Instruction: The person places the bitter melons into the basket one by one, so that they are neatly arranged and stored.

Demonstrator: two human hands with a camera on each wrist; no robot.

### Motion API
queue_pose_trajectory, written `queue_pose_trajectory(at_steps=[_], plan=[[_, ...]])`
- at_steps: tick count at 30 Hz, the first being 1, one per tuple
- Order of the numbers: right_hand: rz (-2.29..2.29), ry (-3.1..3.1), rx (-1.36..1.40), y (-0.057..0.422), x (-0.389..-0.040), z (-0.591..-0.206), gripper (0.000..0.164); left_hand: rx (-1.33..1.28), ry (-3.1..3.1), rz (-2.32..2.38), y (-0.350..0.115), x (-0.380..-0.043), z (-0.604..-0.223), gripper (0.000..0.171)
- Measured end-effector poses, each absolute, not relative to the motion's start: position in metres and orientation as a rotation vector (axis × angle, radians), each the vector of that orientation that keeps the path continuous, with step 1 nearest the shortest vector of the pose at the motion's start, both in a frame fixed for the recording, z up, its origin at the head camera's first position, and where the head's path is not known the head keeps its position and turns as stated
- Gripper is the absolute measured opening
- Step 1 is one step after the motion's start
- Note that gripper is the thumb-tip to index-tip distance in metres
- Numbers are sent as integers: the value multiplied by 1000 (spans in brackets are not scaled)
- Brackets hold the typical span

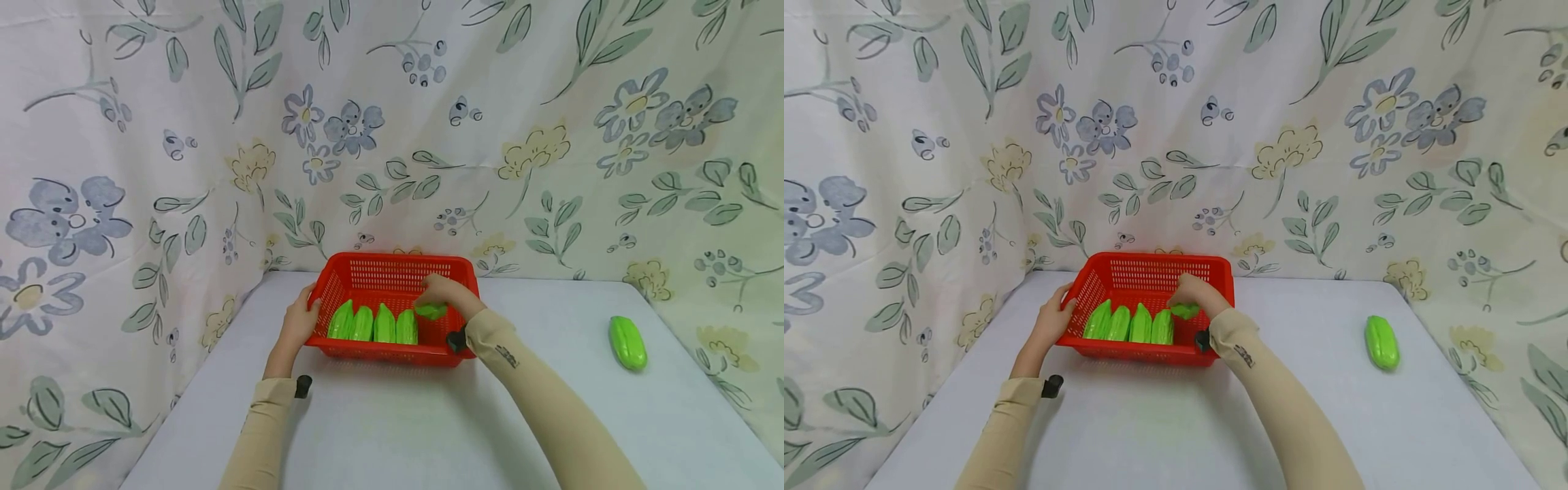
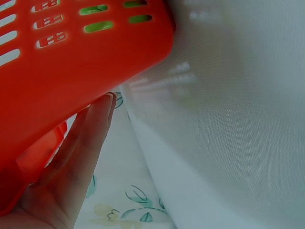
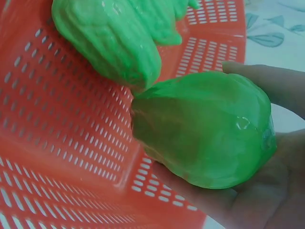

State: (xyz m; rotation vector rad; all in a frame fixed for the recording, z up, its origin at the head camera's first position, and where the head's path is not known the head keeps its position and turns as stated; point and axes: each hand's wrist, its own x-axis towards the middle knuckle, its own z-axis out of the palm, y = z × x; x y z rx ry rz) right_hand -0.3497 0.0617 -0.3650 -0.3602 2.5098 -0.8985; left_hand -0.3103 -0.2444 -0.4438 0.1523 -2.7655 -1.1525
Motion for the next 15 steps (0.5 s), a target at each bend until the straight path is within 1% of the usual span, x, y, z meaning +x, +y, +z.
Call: queue_pose_trajectory(at_steps=[2,3,8,10,13,15], plan=[[-841,2526,-373,60,-351,-363,16,155,-2765,-1154,-244,-311,-444,51],[-804,2542,-387,59,-352,-362,11,155,-2766,-1153,-244,-311,-444,51],[-745,2515,-386,56,-355,-361,22,161,-2772,-1150,-245,-311,-444,51],[-772,2461,-345,55,-355,-363,20,159,-2774,-1150,-245,-311,-444,51],[-770,2431,-292,52,-356,-366,10,159,-2774,-1157,-245,-312,-444,52],[-728,2468,-280,50,-357,-369,13,156,-2773,-1162,-245,-312,-444,52]])
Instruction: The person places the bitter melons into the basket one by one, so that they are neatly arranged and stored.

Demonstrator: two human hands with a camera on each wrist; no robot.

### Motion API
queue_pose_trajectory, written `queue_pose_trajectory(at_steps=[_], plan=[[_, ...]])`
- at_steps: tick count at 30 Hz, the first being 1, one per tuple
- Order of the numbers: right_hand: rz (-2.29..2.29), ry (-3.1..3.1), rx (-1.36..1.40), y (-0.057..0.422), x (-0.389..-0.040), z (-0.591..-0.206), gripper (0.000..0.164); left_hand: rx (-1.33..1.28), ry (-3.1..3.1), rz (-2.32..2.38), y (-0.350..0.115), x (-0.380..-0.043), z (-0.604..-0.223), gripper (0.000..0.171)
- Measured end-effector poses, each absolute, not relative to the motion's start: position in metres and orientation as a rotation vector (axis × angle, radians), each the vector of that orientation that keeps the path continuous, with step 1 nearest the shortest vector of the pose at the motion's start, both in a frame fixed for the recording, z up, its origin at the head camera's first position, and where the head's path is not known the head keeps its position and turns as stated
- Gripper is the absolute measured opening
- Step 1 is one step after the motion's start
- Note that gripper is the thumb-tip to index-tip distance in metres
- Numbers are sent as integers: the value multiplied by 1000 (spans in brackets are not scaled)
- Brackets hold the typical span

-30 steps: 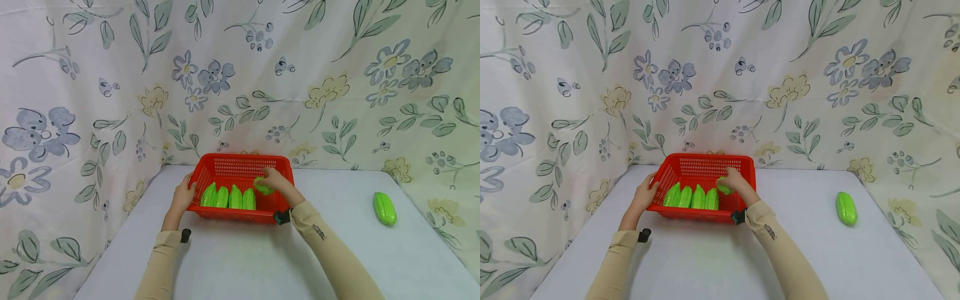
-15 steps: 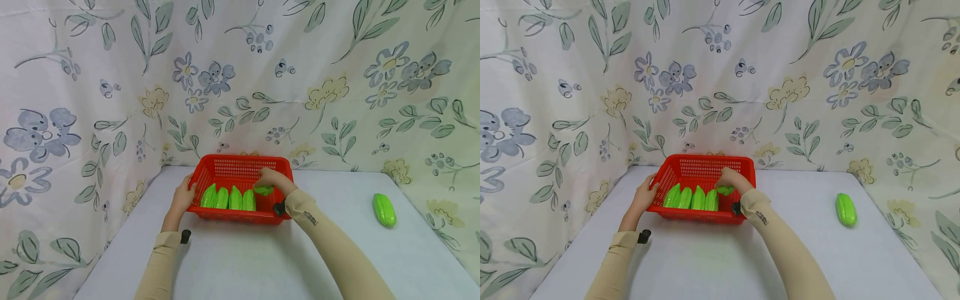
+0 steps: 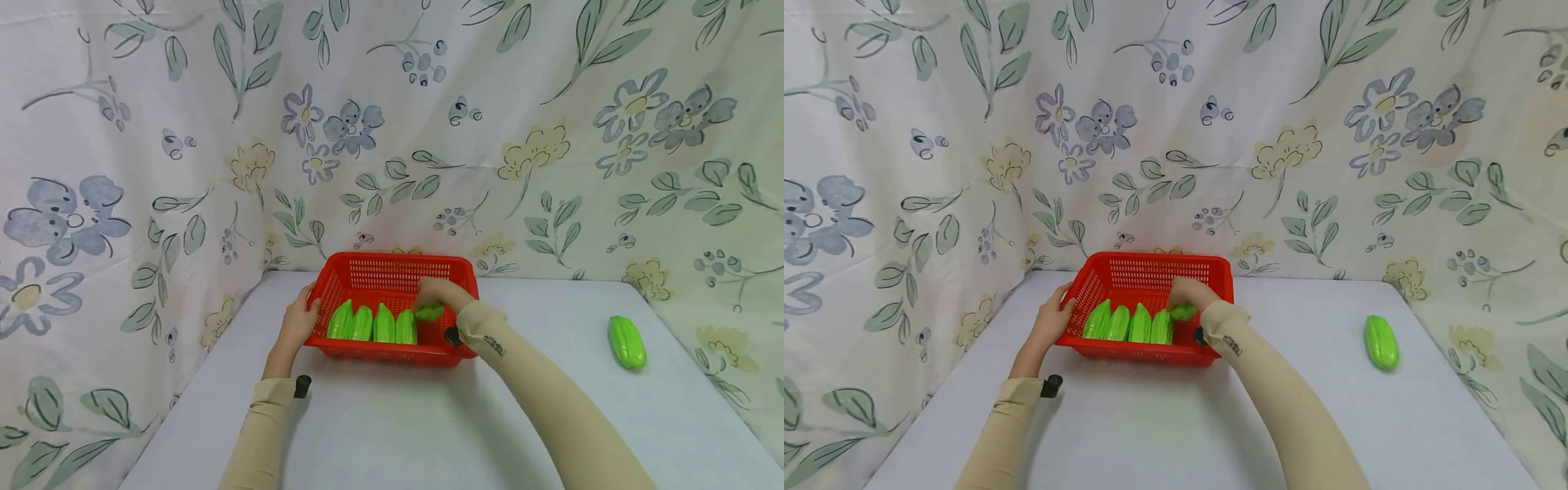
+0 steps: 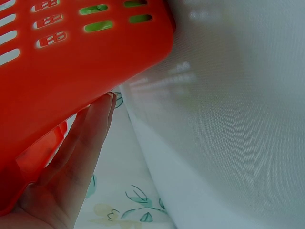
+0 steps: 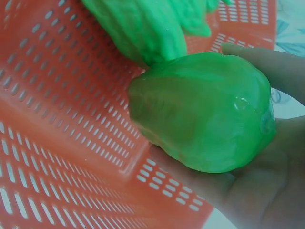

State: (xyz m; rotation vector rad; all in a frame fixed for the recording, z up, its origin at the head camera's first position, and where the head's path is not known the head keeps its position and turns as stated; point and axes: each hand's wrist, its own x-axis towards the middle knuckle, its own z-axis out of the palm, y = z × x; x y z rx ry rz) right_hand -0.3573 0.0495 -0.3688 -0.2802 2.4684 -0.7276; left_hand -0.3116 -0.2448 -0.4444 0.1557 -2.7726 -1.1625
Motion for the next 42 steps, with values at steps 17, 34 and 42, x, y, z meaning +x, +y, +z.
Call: queue_pose_trajectory(at_steps=[17,34,42], plan=[[-443,2587,-345,40,-358,-379,28,167,-2775,-1166,-244,-310,-441,52],[-698,2470,-259,50,-345,-376,61,143,-2765,-1174,-243,-308,-441,51],[-736,2442,-279,61,-345,-379,68,149,-2773,-1162,-244,-309,-441,51]])
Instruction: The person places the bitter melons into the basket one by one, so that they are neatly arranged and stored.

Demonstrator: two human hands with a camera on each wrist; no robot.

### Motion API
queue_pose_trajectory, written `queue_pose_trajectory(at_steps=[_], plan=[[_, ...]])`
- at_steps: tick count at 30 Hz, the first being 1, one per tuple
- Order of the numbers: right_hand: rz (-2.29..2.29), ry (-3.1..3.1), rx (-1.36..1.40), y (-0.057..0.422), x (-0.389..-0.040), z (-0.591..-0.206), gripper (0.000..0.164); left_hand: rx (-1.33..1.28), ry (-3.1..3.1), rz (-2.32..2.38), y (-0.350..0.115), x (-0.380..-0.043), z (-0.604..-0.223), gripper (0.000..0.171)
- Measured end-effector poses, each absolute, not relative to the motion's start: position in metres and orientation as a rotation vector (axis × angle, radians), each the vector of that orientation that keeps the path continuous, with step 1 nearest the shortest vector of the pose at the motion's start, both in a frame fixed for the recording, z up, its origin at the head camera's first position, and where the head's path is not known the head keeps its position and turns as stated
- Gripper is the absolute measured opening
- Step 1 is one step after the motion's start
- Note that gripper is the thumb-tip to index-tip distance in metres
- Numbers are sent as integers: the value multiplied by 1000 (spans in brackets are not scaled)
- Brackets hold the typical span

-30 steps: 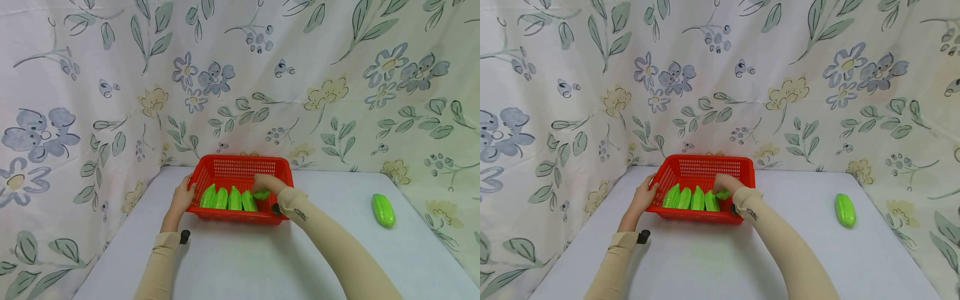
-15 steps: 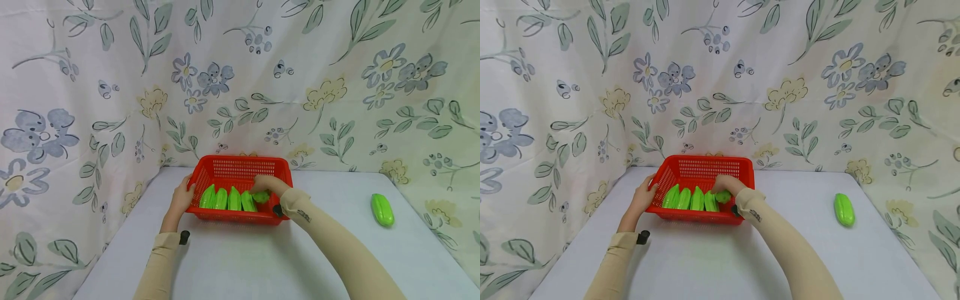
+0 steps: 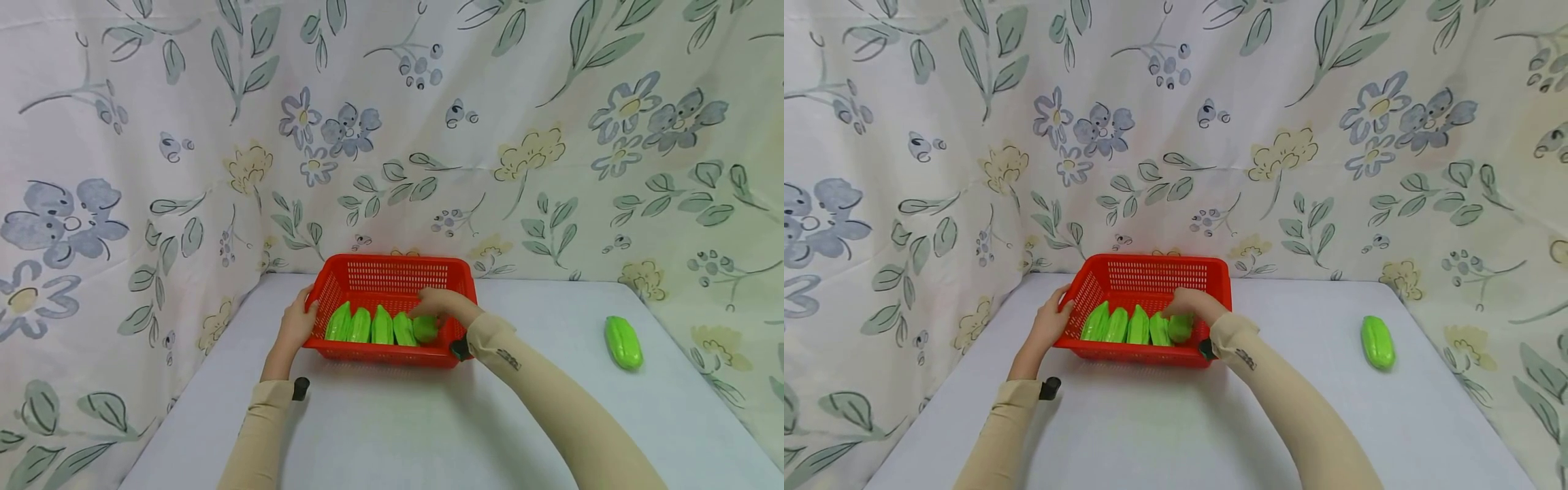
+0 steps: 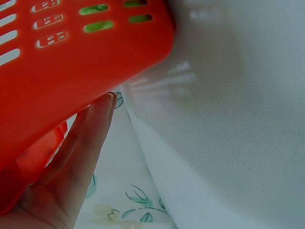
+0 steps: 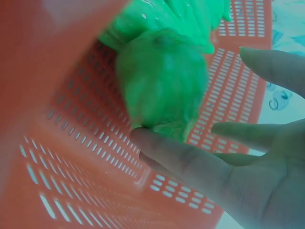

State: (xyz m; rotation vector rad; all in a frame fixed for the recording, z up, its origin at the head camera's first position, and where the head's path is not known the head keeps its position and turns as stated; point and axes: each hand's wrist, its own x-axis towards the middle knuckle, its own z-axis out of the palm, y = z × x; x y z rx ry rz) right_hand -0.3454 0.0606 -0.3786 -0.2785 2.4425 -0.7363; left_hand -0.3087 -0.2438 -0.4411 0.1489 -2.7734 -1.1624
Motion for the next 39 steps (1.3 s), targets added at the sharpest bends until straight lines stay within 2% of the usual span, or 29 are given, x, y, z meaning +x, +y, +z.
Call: queue_pose_trajectory(at_steps=[23,39], plan=[[-1007,2390,-252,73,-326,-371,67,157,-2778,-1156,-245,-308,-441,51],[-1232,2409,-333,87,-322,-386,68,155,-2776,-1166,-243,-307,-440,52]])
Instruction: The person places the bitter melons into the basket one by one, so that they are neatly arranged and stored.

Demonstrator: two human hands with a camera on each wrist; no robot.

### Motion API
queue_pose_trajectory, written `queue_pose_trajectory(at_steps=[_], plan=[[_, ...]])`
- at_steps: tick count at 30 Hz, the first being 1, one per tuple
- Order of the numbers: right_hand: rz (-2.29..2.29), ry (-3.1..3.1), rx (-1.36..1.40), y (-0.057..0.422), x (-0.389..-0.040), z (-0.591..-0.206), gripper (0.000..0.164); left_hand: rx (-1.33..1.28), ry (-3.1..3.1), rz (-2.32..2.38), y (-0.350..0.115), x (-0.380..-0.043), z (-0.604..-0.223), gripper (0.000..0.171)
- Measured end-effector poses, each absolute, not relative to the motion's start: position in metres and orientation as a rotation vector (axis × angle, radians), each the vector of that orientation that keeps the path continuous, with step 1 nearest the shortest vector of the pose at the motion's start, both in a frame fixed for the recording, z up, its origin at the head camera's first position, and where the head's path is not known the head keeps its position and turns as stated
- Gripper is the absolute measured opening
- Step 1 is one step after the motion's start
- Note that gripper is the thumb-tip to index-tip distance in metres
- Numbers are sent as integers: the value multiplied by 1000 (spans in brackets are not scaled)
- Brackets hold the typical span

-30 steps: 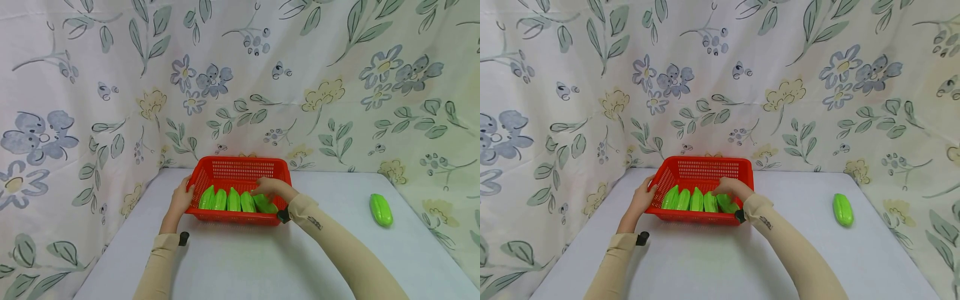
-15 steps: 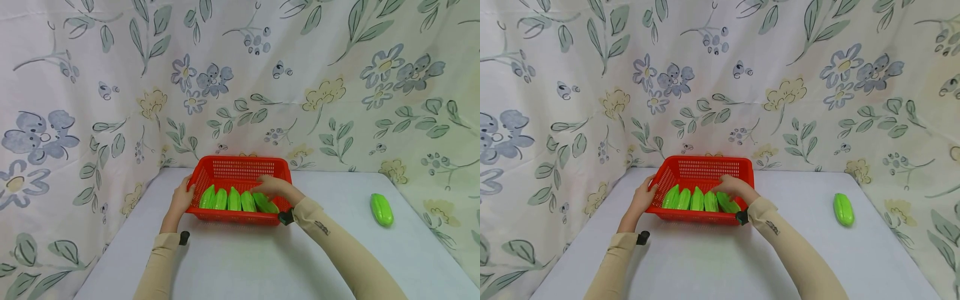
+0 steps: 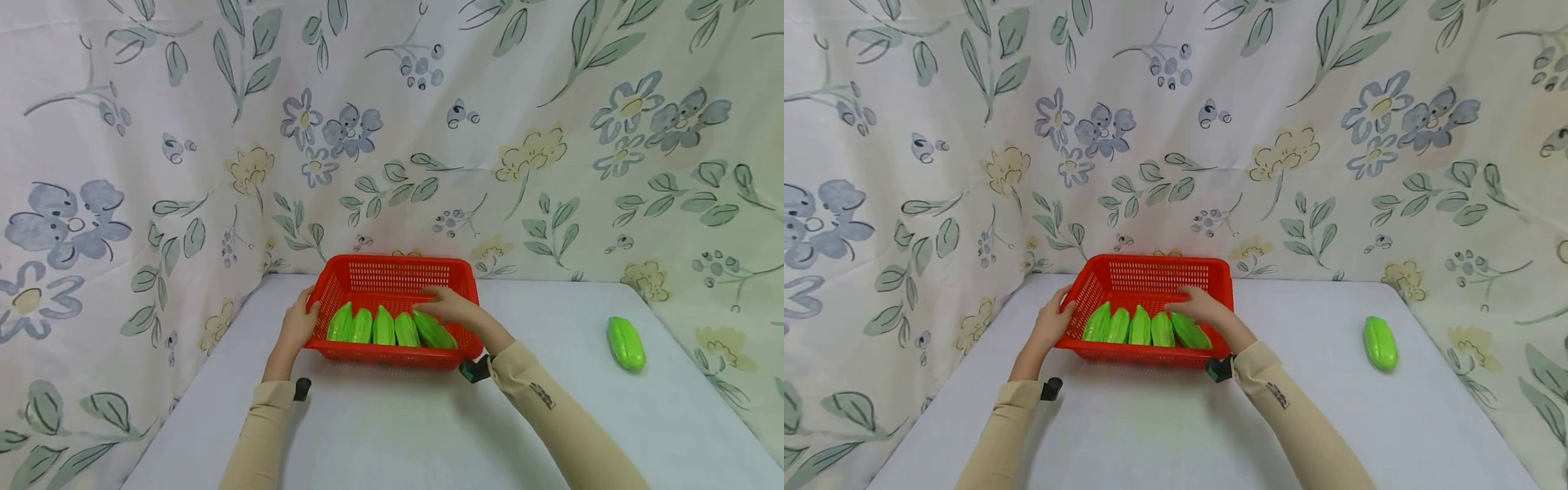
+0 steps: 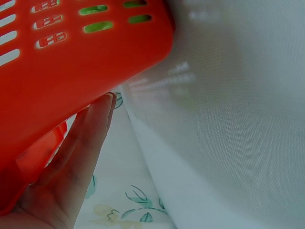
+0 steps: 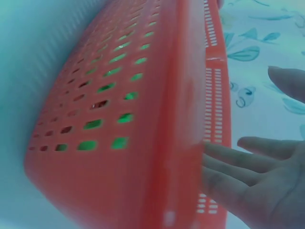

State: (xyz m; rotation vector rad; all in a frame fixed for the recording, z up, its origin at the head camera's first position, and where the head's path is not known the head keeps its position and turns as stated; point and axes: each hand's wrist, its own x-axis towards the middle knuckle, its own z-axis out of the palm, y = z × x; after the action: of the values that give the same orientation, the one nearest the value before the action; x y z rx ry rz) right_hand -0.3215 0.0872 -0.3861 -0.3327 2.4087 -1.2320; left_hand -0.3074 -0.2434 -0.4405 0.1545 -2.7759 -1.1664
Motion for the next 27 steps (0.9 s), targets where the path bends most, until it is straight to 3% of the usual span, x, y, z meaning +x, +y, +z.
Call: queue_pose_trajectory(at_steps=[27], plan=[[-1775,2342,-283,147,-303,-395,75,154,-2771,-1149,-244,-308,-440,51]])
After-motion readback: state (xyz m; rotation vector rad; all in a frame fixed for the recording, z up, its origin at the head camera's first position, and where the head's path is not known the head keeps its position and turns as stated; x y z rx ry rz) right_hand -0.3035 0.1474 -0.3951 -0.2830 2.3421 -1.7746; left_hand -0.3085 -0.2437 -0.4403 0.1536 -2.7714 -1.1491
